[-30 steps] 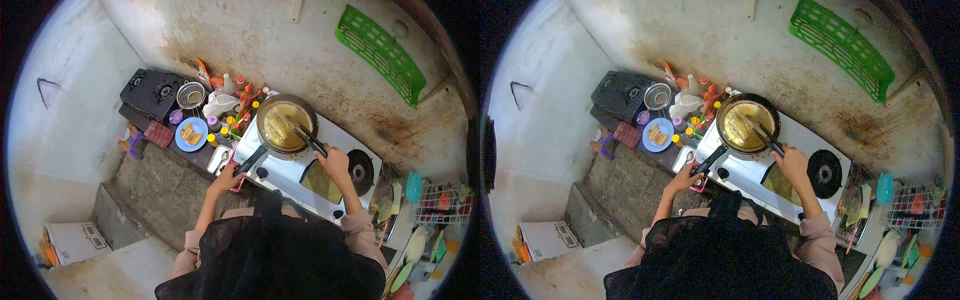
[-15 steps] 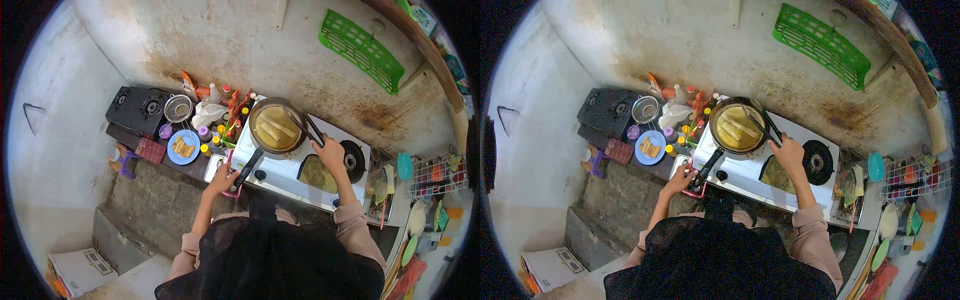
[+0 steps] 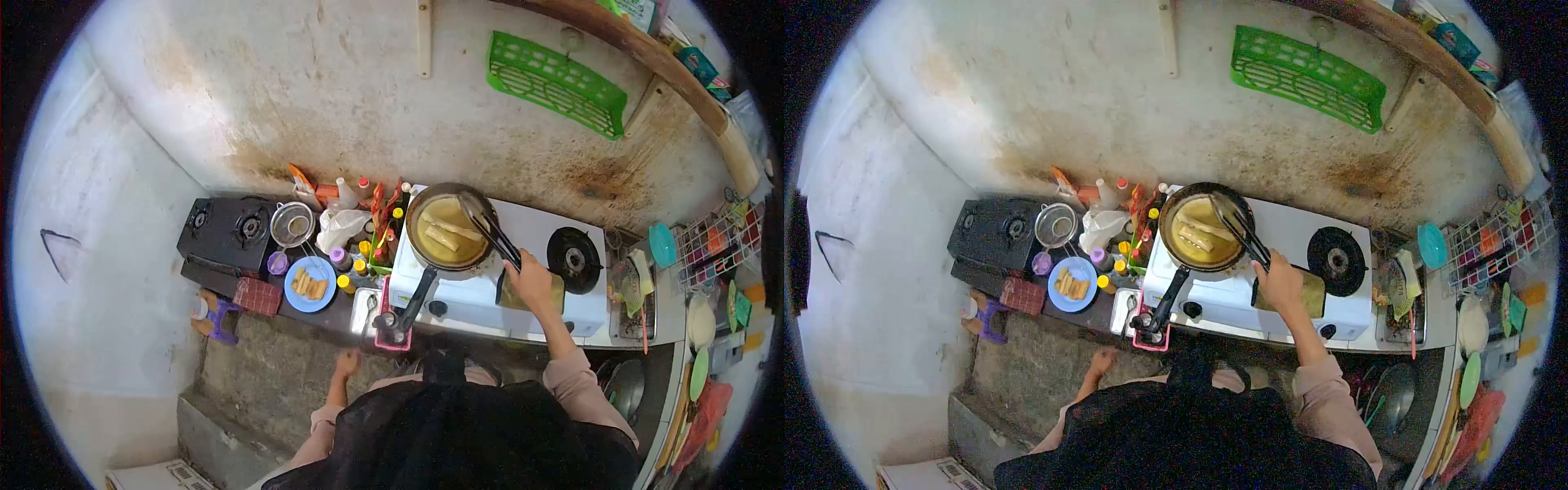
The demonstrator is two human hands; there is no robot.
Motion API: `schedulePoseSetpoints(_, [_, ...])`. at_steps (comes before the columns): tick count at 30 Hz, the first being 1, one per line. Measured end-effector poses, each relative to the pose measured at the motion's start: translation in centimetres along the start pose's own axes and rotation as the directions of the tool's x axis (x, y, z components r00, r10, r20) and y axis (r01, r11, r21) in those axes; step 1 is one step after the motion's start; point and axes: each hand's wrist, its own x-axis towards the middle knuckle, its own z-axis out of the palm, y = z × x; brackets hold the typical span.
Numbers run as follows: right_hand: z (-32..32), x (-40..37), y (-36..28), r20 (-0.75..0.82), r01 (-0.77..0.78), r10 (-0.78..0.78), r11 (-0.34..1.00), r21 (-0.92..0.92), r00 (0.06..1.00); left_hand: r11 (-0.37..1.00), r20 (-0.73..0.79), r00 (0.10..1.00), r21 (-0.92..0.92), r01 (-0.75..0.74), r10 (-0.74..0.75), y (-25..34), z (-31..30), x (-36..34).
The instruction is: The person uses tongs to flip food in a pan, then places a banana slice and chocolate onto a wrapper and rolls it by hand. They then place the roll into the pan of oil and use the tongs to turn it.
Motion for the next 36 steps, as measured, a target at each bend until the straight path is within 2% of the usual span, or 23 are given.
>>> schedulePoseSetpoints(2, [1.7,-0.5,0.5,-0.041,-0.048,0.049,0.999,0.006,0.998,0.978,0.134,0.991,0.209,-0.010,-0.018,0.6,-1.2,-7.1])
schedulePoseSetpoints(4, [2.4,-1.2,0.7,0.040,-0.104,0.104,0.995,-0.004,0.994,0.940,0.242,0.969,0.341,-0.033,-0.054,2.2,-2.5,-12.7])
schedulePoseSetpoints(5, [2.6,-1.2,0.5,0.075,-0.124,0.124,0.992,-0.007,0.989,0.938,0.278,0.958,0.345,-0.027,-0.074,1.3,-2.0,-13.0])
schedulePoseSetpoints(6, [2.2,-1.8,-0.1,0.004,-0.127,0.127,0.989,0.082,0.992,0.939,0.305,0.947,0.344,-0.015,-0.097,0.6,-1.5,-12.9])
schedulePoseSetpoints(9, [2.8,-2.4,-0.7,-0.031,-0.124,0.128,0.987,0.099,0.991,0.952,0.345,0.927,0.303,0.037,-0.146,-1.0,0.5,-10.4])
schedulePoseSetpoints(12, [2.1,-2.5,-1.8,0.038,-0.169,0.168,0.985,0.020,0.985,0.957,0.358,0.915,0.277,0.084,-0.184,-1.5,1.6,-8.0])
schedulePoseSetpoints(15, [3.2,-3.1,-2.6,-0.241,-0.143,0.179,0.977,0.158,0.954,0.951,0.355,0.903,0.269,0.150,-0.243,-0.6,2.2,-5.4])
schedulePoseSetpoints(16, [3.7,-3.3,-2.4,-0.190,-0.164,0.188,0.977,0.133,0.964,0.949,0.358,0.898,0.270,0.164,-0.257,-0.6,2.6,-4.8])
schedulePoseSetpoints(18, [4.3,-3.5,-2.1,-0.079,-0.209,0.215,0.974,0.085,0.973,0.953,0.375,0.896,0.269,0.141,-0.238,-0.6,3.2,-3.9])
schedulePoseSetpoints(21, [3.6,-4.6,-3.8,-0.116,-0.253,0.280,0.946,0.202,0.953,0.965,0.384,0.907,0.253,0.075,-0.171,-1.0,3.1,-3.4])
schedulePoseSetpoints(22, [4.0,-4.9,-4.0,-0.200,-0.227,0.257,0.961,0.161,0.946,0.967,0.388,0.909,0.251,0.053,-0.151,-1.4,2.9,-3.5])
schedulePoseSetpoints(25, [4.6,-4.8,-3.4,-0.012,-0.273,0.273,0.962,0.018,0.962,0.964,0.422,0.901,0.264,-0.016,-0.100,-3.8,1.9,-5.2])
schedulePoseSetpoints(29, [4.0,-5.6,-4.8,-0.209,-0.266,0.278,0.960,0.083,0.938,0.939,0.467,0.882,0.329,-0.104,-0.065,-7.8,-2.7,-10.6])
schedulePoseSetpoints(32, [4.1,-5.5,-3.5,-0.063,-0.223,0.219,0.973,-0.065,0.974,0.910,0.500,0.862,0.391,-0.141,-0.082,-9.2,-5.8,-14.4])
schedulePoseSetpoints(35, [4.0,-6.0,-3.5,-0.310,-0.192,0.225,0.972,0.134,0.924,0.916,0.511,0.856,0.376,-0.140,-0.078,-9.5,-4.0,-12.0])
schedulePoseSetpoints(36, [3.9,-6.2,-3.6,-0.244,-0.206,0.215,0.977,0.060,0.946,0.919,0.512,0.855,0.370,-0.136,-0.080,-9.9,-3.0,-10.9])
